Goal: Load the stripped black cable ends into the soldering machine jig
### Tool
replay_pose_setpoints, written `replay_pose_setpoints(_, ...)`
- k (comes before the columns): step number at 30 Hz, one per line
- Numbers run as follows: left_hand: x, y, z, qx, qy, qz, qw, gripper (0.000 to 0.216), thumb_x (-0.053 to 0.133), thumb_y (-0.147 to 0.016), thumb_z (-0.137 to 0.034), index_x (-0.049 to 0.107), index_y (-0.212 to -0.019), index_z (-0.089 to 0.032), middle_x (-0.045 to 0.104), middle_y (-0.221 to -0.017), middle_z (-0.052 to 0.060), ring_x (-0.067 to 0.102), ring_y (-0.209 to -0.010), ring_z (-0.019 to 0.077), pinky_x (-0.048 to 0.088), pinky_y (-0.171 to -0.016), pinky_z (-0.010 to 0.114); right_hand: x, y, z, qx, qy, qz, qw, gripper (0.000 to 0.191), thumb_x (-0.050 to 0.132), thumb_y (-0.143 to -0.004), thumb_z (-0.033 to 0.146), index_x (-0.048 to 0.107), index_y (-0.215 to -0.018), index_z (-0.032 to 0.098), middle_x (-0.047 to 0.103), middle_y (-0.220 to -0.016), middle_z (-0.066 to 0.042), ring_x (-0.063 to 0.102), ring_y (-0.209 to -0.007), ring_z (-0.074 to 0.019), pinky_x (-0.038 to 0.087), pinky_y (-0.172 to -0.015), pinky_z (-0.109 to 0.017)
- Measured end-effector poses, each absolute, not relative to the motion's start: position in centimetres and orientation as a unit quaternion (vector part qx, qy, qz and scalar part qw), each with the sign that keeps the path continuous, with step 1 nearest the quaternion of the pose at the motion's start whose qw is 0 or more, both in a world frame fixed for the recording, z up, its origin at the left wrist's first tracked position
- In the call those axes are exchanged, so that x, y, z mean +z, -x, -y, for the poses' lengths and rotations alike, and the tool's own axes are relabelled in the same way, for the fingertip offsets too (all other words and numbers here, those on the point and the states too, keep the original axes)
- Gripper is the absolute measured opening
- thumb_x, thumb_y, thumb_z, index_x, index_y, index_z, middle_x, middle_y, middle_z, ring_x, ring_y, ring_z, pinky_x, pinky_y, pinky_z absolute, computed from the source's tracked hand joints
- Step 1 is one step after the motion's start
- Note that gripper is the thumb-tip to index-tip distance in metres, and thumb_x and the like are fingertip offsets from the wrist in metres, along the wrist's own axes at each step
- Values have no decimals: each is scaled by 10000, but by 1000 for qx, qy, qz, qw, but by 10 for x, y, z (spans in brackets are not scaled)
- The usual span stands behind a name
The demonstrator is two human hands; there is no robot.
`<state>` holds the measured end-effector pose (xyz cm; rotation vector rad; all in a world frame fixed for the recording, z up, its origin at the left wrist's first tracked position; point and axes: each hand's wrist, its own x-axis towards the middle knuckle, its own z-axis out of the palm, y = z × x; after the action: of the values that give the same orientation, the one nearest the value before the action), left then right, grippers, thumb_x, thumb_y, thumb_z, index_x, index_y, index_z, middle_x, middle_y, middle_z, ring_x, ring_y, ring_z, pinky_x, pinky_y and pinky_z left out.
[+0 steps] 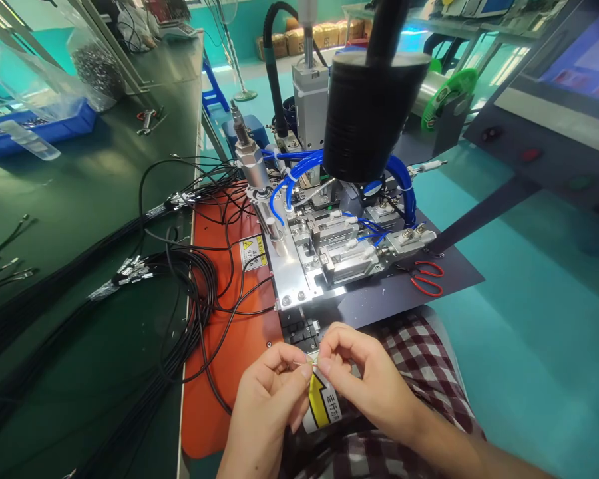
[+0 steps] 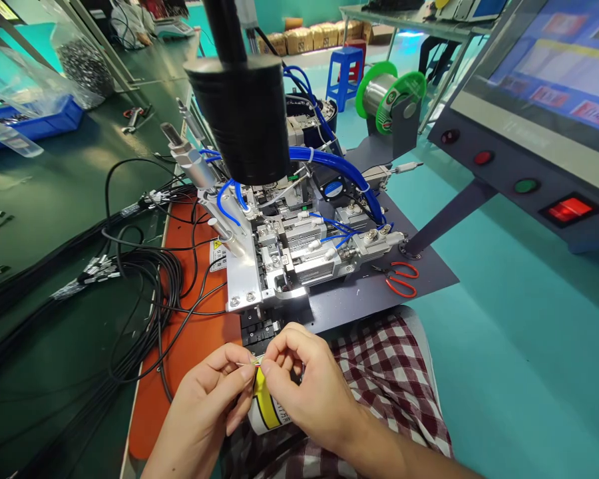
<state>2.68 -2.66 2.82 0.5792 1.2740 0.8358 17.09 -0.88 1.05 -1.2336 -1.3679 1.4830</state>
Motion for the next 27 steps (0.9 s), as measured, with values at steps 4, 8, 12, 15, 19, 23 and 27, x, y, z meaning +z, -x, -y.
replay_pose_setpoints(4,29,-26,27,368,-252,-575,686,219,669,-763,-343,532,-742,-173,362,-397,-113,240,-365,24,146,-444,191,8,-172,10,617,469,510,373,141,540,-855,232,531,-724,178,447,-674,42,427,-568,-101,343,-525,-237)
replay_pose_setpoints(8,29,-26,25,361,-266,-573,686,205,647,-782,-341,534,-754,-172,360,-387,-114,235,-359,26,148,-443,192,13,-176,4,648,464,501,339,180,518,-857,291,529,-721,173,444,-650,39,435,-522,-101,343,-483,-237)
replay_pose_setpoints(12,27,-27,25,357,-269,-583,678,222,673,-762,-346,539,-752,-170,383,-403,-107,278,-355,28,165,-429,181,13,-178,3,533,477,602,355,153,518,-863,215,536,-713,189,492,-687,18,477,-579,-119,378,-525,-247)
replay_pose_setpoints(15,25,-27,25,365,-276,-584,670,234,689,-755,-353,549,-751,-166,400,-388,-104,303,-350,30,185,-431,177,11,-181,5,368,454,721,373,110,525,-868,188,560,-765,203,560,-730,-15,504,-635,-150,386,-571,-283)
replay_pose_setpoints(19,23,-27,25,375,-281,-580,666,223,691,-762,-341,557,-772,-163,436,-414,-96,319,-357,29,186,-444,185,6,-184,8,182,402,815,376,100,545,-857,166,592,-784,215,613,-700,-34,522,-610,-166,364,-574,-314)
replay_pose_setpoints(23,25,-26,26,374,-284,-567,677,213,671,-786,-345,565,-790,-161,417,-382,-95,295,-380,42,201,-465,196,2,-184,10,205,400,797,404,75,565,-852,145,595,-828,210,618,-722,-26,536,-616,-152,385,-585,-297)
replay_pose_setpoints(27,27,-26,26,374,-275,-563,684,215,682,-778,-342,570,-791,-159,412,-400,-94,279,-399,41,201,-472,197,8,-182,8,379,427,713,408,106,530,-872,159,556,-774,192,534,-724,-12,497,-597,-133,405,-547,-265)
